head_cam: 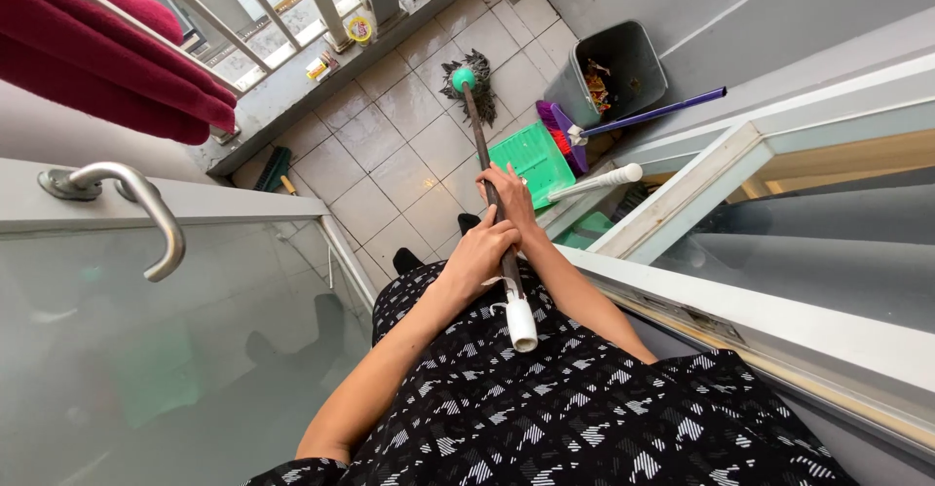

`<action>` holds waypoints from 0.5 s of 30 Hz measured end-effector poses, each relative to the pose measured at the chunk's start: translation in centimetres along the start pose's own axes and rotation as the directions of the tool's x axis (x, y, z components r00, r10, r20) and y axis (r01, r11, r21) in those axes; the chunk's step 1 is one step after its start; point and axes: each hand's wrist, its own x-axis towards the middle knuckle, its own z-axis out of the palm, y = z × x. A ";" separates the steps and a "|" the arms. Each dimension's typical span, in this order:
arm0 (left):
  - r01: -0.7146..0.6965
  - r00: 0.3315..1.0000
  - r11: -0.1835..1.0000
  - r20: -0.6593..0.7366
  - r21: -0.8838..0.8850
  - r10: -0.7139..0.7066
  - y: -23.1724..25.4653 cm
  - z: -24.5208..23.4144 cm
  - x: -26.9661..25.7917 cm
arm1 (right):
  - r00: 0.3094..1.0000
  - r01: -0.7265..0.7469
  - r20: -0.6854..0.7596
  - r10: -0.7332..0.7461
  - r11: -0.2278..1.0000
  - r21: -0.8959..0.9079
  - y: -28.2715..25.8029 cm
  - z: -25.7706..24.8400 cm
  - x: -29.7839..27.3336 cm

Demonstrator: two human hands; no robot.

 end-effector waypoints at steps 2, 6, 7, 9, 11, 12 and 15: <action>-0.031 0.999 1.000 -0.014 -0.005 0.031 0.3 -0.6 -0.4 | 1.000 0.015 0.012 -0.015 1.000 0.026 0.0 0.4 -0.4; 0.020 0.999 1.000 0.029 -0.004 -0.020 0.3 -0.9 -0.9 | 0.999 0.015 0.049 -0.016 1.000 0.023 -0.2 0.9 -0.5; 0.020 1.000 1.000 0.018 -0.015 -0.019 0.2 -0.8 -1.1 | 0.998 0.026 0.049 -0.028 0.999 0.036 -0.1 1.1 -0.5; 0.020 1.000 0.999 0.007 -0.027 -0.020 -0.1 -0.6 -1.4 | 0.998 0.035 0.051 -0.038 0.998 0.049 0.3 1.6 -0.7; -0.012 1.000 0.999 -0.025 -0.035 0.011 -0.5 -0.5 -1.8 | 0.995 0.090 0.034 -0.092 0.995 0.033 0.8 2.2 -0.9; -0.012 1.000 0.999 -0.024 -0.036 0.011 -0.6 -0.5 -1.9 | 0.995 0.090 0.034 -0.091 0.995 0.033 0.3 2.0 -0.9; 0.037 0.999 0.996 -0.006 -0.082 -0.038 -0.6 -0.7 -2.0 | 0.992 -0.056 0.117 0.047 0.996 0.074 -0.3 1.8 -1.1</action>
